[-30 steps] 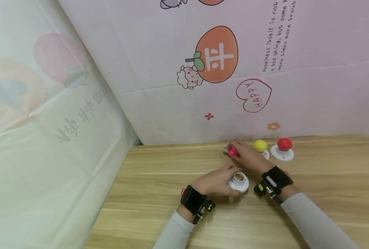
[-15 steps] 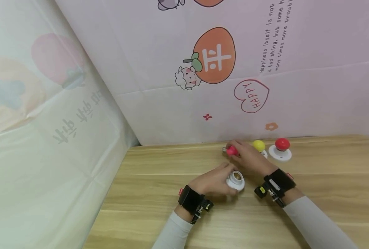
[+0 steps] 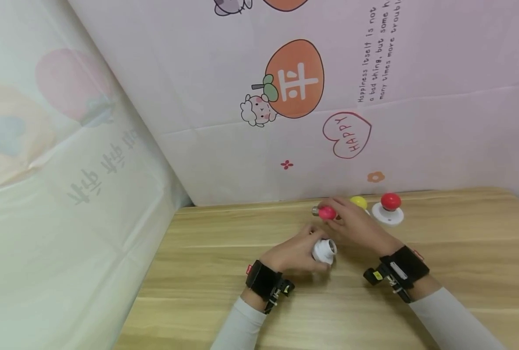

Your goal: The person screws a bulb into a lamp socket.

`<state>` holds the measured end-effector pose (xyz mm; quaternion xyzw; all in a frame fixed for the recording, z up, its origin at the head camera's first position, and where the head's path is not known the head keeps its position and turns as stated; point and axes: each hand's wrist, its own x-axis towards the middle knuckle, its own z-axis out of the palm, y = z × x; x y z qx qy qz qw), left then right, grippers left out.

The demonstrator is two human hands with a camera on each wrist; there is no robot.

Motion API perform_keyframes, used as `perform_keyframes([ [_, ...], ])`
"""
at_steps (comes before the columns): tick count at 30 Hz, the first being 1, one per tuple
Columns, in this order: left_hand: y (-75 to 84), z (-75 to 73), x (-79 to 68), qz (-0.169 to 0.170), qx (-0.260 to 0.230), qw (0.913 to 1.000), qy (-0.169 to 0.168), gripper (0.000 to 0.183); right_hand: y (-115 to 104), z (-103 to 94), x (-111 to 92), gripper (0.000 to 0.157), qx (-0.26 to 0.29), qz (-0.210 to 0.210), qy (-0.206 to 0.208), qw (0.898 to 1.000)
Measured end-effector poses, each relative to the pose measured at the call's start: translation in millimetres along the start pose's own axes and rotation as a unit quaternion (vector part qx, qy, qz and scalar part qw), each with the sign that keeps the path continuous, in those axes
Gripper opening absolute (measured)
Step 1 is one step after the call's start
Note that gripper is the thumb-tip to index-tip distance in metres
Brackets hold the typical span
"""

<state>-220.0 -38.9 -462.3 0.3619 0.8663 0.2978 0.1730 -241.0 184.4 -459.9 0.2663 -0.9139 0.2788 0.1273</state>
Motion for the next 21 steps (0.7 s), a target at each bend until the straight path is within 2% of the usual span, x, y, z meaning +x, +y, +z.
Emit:
perform_keyframes([
  [6,-0.7,-1.9,-1.4,0.007,-0.001,1.0000,0.007,0.058,-8.2,-9.9,-9.3,0.042,-0.003,-0.032,0.031,0.999],
  [13,-3.8,-3.3,-1.0,0.007,0.006,0.9999,0.013,0.060,-13.9,-19.3,-16.2,0.046,-0.003,-0.015,0.042,0.999],
  [21,-5.1,-4.3,-1.1,-0.010,-0.004,0.9998,0.019,0.053,-17.4,-24.0,-20.0,0.044,-0.003,-0.028,0.044,0.999],
])
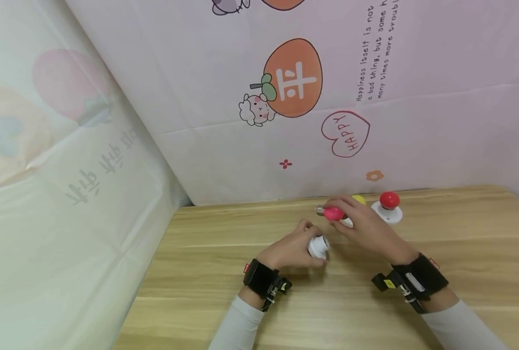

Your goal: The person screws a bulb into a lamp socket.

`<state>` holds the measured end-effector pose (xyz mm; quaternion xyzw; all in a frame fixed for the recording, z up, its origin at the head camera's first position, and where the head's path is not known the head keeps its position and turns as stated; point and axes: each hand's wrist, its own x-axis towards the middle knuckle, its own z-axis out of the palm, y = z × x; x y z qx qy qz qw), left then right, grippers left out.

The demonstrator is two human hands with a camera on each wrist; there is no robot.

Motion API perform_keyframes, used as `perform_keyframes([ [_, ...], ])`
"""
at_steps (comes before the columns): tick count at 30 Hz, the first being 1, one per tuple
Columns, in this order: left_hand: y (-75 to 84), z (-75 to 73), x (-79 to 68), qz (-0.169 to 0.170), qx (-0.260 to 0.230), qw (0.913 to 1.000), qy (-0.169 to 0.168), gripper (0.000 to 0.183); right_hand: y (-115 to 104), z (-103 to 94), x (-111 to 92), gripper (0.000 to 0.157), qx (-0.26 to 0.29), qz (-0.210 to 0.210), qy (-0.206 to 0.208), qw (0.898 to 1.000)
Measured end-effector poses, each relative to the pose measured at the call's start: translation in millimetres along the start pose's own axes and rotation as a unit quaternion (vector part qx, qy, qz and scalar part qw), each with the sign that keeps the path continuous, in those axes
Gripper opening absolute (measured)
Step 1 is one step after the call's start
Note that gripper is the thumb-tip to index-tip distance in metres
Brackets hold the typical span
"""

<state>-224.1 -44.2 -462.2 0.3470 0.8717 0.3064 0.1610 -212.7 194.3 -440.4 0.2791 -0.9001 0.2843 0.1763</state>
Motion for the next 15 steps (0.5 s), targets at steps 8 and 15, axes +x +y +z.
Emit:
perform_keyframes([
  [8,1.3,-4.3,-1.5,0.006,0.012,0.9997,0.019,0.054,0.7,-5.8,-4.3,0.046,0.001,-0.018,0.007,1.000],
  [15,-0.5,-7.3,-1.0,0.014,0.015,0.9991,0.037,0.051,3.4,-7.7,-6.3,0.048,0.008,-0.015,0.005,1.000],
])
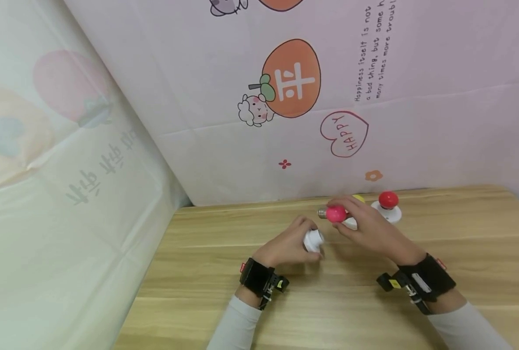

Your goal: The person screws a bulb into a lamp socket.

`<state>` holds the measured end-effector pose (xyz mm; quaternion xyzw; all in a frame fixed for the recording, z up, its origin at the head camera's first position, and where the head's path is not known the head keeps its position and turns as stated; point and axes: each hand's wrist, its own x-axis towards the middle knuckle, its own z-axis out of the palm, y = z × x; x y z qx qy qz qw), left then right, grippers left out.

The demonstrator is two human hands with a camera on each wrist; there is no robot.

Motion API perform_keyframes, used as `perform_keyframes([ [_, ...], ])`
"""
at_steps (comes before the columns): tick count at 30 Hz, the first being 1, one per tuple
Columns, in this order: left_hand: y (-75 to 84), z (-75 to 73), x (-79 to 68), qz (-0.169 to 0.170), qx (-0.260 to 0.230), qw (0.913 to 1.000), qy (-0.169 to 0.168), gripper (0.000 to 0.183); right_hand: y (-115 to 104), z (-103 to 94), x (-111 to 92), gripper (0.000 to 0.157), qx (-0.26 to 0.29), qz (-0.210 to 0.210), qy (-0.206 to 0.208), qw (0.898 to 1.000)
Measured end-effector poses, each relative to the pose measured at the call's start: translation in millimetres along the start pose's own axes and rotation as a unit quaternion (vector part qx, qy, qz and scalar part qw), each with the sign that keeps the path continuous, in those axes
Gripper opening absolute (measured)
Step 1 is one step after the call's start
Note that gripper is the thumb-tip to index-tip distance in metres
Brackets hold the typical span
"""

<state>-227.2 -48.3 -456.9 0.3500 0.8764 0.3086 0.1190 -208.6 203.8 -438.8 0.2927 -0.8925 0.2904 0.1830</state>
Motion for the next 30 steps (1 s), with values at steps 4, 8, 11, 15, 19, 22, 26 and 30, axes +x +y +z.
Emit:
perform_keyframes([
  [4,-0.5,-2.6,0.6,0.005,0.001,0.9999,0.010,0.050,-0.4,-2.0,0.8,0.048,0.007,-0.008,0.000,1.000],
  [8,-0.5,-4.9,0.6,0.010,-0.008,0.9997,0.019,0.050,-0.4,-4.3,-0.6,0.047,0.005,-0.016,0.002,1.000],
  [11,0.1,-6.6,-0.5,0.009,-0.020,0.9995,0.024,0.051,-0.2,-5.2,-0.8,0.048,0.002,-0.023,0.001,1.000],
  [15,1.3,-8.8,-2.4,0.006,-0.030,0.9991,0.029,0.053,-0.1,-5.6,-0.7,0.048,0.005,-0.034,-0.001,0.999],
  [19,1.0,-10.7,-3.4,0.007,-0.030,0.9989,0.035,0.053,-0.6,-4.5,-1.2,0.050,0.013,-0.041,-0.007,0.999],
  [22,1.0,-12.0,-3.7,0.012,-0.033,0.9986,0.040,0.051,-2.1,-3.6,-1.7,0.050,0.022,-0.046,-0.015,0.999],
  [26,1.6,-13.3,-3.2,0.019,-0.034,0.9982,0.045,0.051,-4.8,-2.7,-2.0,0.050,0.029,-0.048,-0.021,0.998],
  [30,1.0,-13.9,-3.6,0.024,-0.029,0.9980,0.050,0.052,-4.8,-1.4,-2.6,0.051,0.037,-0.057,-0.017,0.998],
])
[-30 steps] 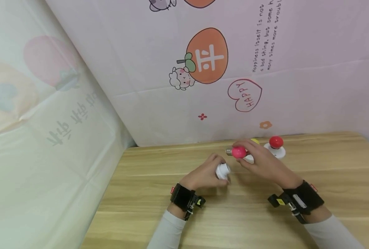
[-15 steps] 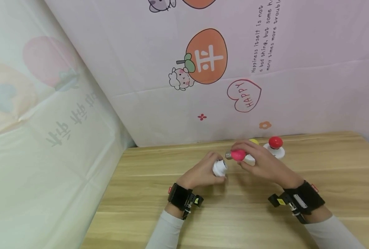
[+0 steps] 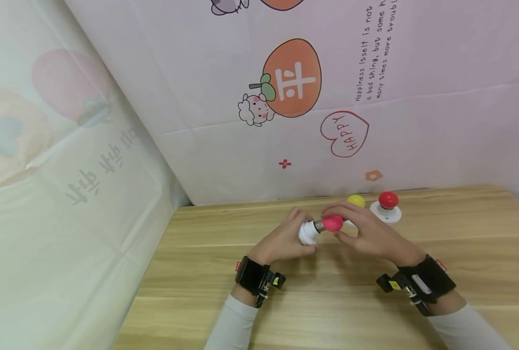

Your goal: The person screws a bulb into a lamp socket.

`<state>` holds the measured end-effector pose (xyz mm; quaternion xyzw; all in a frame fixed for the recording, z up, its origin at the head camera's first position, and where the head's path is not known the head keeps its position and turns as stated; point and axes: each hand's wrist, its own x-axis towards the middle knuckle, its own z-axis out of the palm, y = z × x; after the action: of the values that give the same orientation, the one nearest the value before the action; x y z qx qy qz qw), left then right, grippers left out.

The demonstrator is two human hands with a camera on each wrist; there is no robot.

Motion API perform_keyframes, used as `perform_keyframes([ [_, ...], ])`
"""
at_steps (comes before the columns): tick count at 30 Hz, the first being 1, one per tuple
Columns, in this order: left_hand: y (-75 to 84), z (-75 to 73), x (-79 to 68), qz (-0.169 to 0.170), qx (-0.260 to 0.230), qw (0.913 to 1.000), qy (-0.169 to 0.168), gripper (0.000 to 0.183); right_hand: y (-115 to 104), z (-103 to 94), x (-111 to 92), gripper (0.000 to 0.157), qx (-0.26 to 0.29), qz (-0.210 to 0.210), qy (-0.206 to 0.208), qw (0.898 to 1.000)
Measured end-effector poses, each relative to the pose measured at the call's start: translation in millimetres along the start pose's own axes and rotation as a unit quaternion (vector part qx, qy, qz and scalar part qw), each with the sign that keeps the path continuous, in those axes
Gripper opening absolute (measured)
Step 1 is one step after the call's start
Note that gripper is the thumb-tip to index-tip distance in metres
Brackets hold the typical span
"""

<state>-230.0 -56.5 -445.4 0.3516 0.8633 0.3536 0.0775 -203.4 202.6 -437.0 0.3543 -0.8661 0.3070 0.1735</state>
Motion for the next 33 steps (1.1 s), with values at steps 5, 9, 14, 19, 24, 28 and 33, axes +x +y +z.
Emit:
perform_keyframes([
  [5,0.2,-0.4,-0.3,0.007,0.007,0.9999,0.004,0.051,0.6,1.8,-0.9,0.052,0.011,-0.011,0.003,1.000],
  [9,1.2,-0.2,0.1,0.013,0.004,0.9999,0.004,0.050,0.2,3.0,-1.0,0.053,0.013,-0.015,0.004,1.000],
  [14,2.8,-0.3,-0.3,0.013,-0.006,0.9999,0.003,0.049,-0.7,3.6,-0.2,0.055,0.017,-0.018,0.007,1.000],
  [19,3.8,-1.0,-0.8,0.013,-0.010,0.9999,0.004,0.051,-2.1,3.3,0.2,0.056,0.030,-0.001,-0.002,1.000],
  [24,4.1,-1.7,-0.9,0.019,-0.008,0.9998,0.005,0.051,-1.6,2.8,-0.1,0.057,0.038,0.010,-0.009,0.999],
  [28,3.4,-1.7,-0.6,0.022,-0.007,0.9997,0.004,0.050,-1.2,2.6,0.2,0.056,0.042,0.007,-0.010,0.999],
  [33,3.1,-1.8,-0.5,0.025,-0.005,0.9997,0.004,0.050,-0.8,2.5,1.1,0.053,0.044,0.006,-0.009,0.999],
])
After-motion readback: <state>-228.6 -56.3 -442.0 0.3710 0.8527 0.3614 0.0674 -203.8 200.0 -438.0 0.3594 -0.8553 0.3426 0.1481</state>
